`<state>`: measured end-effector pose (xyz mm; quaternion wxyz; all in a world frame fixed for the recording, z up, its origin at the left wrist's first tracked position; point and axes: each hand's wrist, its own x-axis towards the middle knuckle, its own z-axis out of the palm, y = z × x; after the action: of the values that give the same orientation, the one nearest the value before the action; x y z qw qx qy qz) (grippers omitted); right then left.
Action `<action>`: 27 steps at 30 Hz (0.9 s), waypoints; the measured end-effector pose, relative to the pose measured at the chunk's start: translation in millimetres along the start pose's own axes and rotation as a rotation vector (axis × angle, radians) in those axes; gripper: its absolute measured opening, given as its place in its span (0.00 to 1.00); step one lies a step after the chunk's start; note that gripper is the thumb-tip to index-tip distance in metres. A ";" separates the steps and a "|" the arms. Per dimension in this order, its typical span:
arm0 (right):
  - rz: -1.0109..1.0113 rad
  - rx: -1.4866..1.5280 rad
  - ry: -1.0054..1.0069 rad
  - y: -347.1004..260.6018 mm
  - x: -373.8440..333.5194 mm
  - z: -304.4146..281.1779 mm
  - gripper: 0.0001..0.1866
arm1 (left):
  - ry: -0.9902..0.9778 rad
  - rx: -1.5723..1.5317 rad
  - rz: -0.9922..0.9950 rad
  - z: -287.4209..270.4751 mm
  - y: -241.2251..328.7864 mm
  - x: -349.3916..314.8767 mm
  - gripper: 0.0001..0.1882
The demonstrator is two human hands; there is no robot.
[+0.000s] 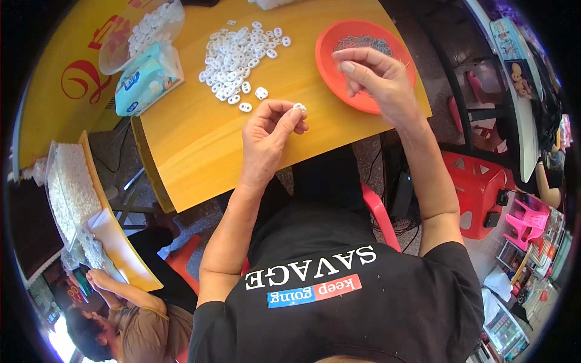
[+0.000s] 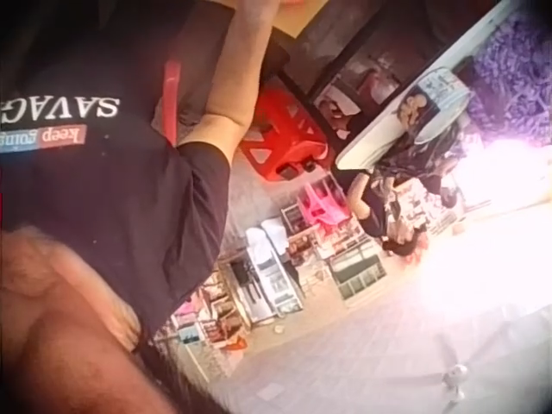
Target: Assembling small white plastic components by inserting metal pins into them.
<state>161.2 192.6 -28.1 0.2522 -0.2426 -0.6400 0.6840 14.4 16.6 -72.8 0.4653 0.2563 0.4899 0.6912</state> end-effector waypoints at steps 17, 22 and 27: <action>0.105 0.531 0.024 -6.6 -10.0 3.2 0.12 | 0.060 -0.003 0.033 -0.2 13.3 -4.3 0.06; 0.110 0.573 0.051 -4.3 -11.7 -6.1 0.13 | 0.047 0.000 0.020 2.3 10.6 -1.7 0.07; 0.123 0.589 0.038 -4.1 -14.4 -7.0 0.12 | 0.032 -0.009 0.019 8.2 13.9 0.0 0.07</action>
<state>176.8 188.6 -24.3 0.2818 -0.2098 -0.3933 0.8496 15.6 19.1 -56.9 0.4519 0.2479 0.4918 0.7018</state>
